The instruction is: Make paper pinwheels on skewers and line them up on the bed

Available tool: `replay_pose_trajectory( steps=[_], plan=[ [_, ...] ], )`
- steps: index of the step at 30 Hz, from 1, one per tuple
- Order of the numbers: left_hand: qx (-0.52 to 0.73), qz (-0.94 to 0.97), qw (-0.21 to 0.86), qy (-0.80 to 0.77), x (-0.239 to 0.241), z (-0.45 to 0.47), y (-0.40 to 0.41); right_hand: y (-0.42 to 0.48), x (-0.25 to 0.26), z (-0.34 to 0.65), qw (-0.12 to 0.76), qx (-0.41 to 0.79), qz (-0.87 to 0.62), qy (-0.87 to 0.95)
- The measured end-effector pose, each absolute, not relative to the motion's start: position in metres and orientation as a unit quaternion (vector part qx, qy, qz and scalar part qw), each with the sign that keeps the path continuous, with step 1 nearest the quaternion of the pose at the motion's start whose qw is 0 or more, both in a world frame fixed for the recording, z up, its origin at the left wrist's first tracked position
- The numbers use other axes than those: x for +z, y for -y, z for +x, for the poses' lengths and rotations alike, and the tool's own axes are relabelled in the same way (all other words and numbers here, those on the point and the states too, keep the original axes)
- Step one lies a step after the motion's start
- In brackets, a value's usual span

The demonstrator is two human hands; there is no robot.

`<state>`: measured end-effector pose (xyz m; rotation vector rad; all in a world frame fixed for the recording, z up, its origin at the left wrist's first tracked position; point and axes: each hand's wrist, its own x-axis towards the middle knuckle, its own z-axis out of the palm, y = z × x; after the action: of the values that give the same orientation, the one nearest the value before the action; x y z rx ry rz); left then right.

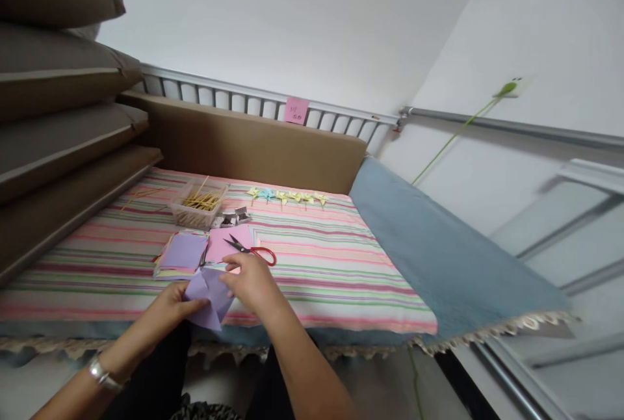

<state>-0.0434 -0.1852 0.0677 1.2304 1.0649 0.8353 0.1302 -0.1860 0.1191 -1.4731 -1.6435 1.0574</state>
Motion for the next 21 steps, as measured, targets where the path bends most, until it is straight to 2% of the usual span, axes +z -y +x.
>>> replay_pose_trajectory(
  steps=[10, 16, 18, 21],
  plan=[
    [0.341, 0.626, 0.557, -0.426, 0.082, -0.053, 0.213, 0.223, 0.127, 0.112, 0.351, 0.435, -0.536, 0.632],
    [0.511, 0.534, 0.458, -0.494, 0.094, -0.085, 0.227, 0.232, 0.139, 0.115, 0.407, 0.406, -0.543, 0.612],
    [0.55, 0.461, 0.48, -0.504, 0.099, -0.095, 0.238, 0.237, 0.14, 0.117, 0.448, 0.356, -0.538, 0.619],
    [0.498, 0.352, 0.669, -0.426, 0.106, -0.094, 0.262, 0.248, 0.135, 0.115, 0.515, 0.21, -0.482, 0.677]
  ],
)
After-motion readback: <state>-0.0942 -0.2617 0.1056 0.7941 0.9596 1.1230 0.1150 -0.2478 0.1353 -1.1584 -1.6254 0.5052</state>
